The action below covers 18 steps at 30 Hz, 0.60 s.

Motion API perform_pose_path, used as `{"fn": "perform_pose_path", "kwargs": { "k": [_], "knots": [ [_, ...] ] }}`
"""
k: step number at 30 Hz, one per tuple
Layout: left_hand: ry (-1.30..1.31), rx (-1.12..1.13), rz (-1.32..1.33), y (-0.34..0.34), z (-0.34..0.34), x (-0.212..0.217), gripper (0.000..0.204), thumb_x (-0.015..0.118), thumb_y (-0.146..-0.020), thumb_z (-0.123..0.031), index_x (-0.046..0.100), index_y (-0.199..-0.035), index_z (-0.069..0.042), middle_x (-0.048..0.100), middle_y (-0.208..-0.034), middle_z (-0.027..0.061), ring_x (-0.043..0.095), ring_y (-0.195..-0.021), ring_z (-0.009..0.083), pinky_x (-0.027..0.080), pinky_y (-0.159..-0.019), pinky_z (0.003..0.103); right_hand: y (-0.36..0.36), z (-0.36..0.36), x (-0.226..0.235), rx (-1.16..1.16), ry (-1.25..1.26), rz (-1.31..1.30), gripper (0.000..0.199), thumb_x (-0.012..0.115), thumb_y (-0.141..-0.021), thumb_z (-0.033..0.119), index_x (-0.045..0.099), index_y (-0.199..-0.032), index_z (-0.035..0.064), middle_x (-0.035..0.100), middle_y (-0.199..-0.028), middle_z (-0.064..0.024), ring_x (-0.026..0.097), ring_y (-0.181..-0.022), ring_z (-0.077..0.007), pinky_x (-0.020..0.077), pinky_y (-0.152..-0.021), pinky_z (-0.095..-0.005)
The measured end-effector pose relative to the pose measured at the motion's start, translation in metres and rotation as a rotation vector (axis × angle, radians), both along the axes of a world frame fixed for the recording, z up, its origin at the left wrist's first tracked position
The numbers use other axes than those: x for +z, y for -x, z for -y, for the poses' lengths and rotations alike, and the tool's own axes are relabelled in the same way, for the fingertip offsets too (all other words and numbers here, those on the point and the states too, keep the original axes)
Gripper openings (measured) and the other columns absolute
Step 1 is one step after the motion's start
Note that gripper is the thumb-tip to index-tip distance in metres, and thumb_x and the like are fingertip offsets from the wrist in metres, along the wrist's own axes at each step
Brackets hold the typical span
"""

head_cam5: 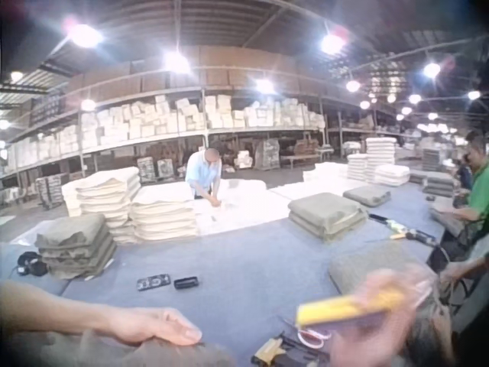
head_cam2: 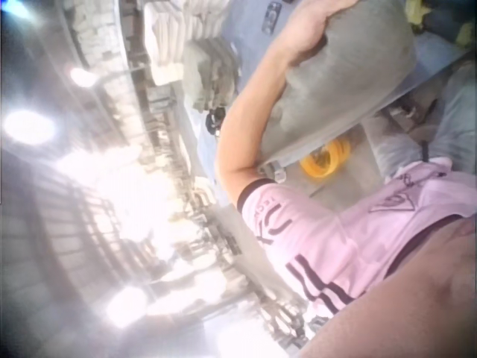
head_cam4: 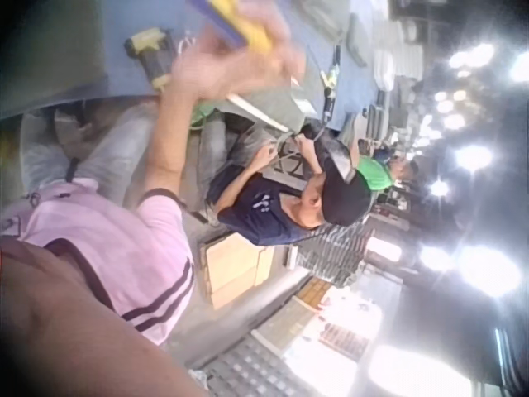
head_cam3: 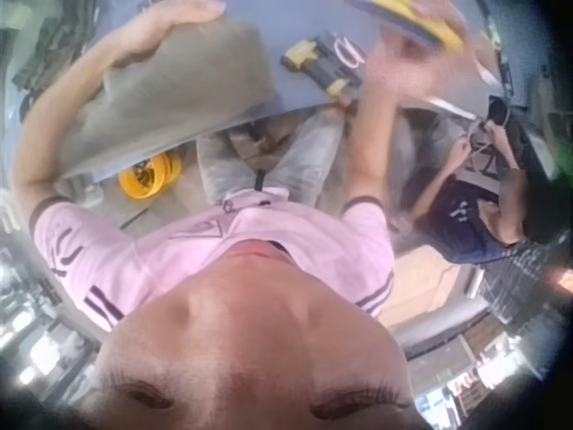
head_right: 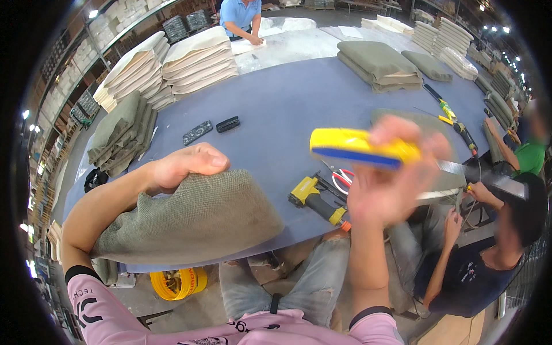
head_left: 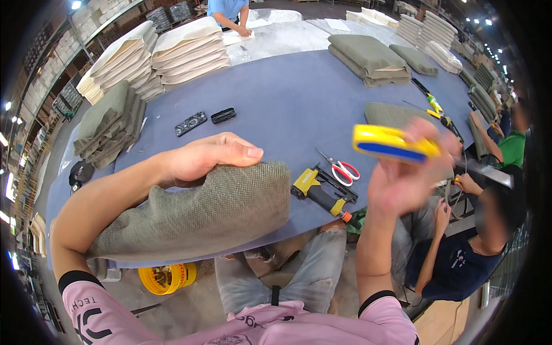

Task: The person staples fabric onto a cushion using a staple gun, then trims excess fabric with scissors. They fold and staple edges, then use a screwdriver to tuck and secure the fabric. The process is repeated on multiple cushions at a workbench.

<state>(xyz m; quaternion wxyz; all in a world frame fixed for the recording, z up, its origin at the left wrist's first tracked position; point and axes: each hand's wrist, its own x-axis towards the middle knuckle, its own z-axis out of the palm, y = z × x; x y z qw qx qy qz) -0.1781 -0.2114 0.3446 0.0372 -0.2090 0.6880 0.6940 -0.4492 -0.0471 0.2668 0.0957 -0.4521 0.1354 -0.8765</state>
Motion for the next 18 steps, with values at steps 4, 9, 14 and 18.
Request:
{"fn": "perform_pose_path", "kwargs": {
  "k": [4, 9, 14, 18],
  "knots": [
    [0.003, -0.006, -0.018, 0.007, 0.004, -0.006, 0.043, 0.069, -0.112, -0.043, 0.064, -0.085, -0.01, 0.055, -0.079, -0.0071, 0.048, -0.073, 0.0056, 0.042, -0.068, 0.03, -0.043, -0.011, 0.012, -0.075, -0.094, -0.158, 0.023, 0.053, -0.122, 0.038, 0.046, -0.123, 0.016, 0.07, -0.11, -0.0158, 0.068, -0.084, -0.0201, 0.0649, -0.076, -0.0371],
    [-0.026, 0.0, -0.031, 0.008, 0.011, -0.007, 0.042, 0.068, -0.113, -0.042, 0.069, -0.089, -0.008, 0.062, -0.083, -0.005, 0.054, -0.077, 0.0063, 0.047, -0.072, 0.03, -0.042, -0.014, 0.043, -0.156, 0.079, -0.034, 0.027, 0.053, -0.122, 0.04, 0.044, -0.128, 0.0154, 0.075, -0.109, -0.0205, 0.064, -0.077, -0.0174, 0.0563, -0.065, -0.0293],
    [0.062, 0.02, -0.028, 0.001, 0.012, -0.015, 0.042, 0.068, -0.113, -0.044, 0.075, -0.097, -0.006, 0.069, -0.089, -0.0023, 0.061, -0.082, 0.0077, 0.051, -0.078, 0.03, -0.026, -0.019, 0.065, -0.22, -0.201, -0.475, 0.029, 0.053, -0.121, 0.042, 0.052, -0.128, 0.0136, 0.074, -0.116, -0.0198, 0.065, -0.096, -0.0215, 0.0599, -0.083, -0.0386],
    [-0.006, -0.033, -0.067, 0.018, 0.015, -0.014, 0.043, 0.068, -0.113, -0.044, 0.08, -0.104, -0.005, 0.073, -0.095, -0.0009, 0.065, -0.088, 0.009, 0.053, -0.084, 0.029, -0.005, -0.048, 0.088, -0.023, -0.111, -0.133, 0.03, 0.056, -0.12, 0.036, 0.061, -0.134, 0.0095, 0.071, -0.124, -0.0185, 0.065, -0.104, -0.0218, 0.0586, -0.097, -0.0407]
  ]
}}
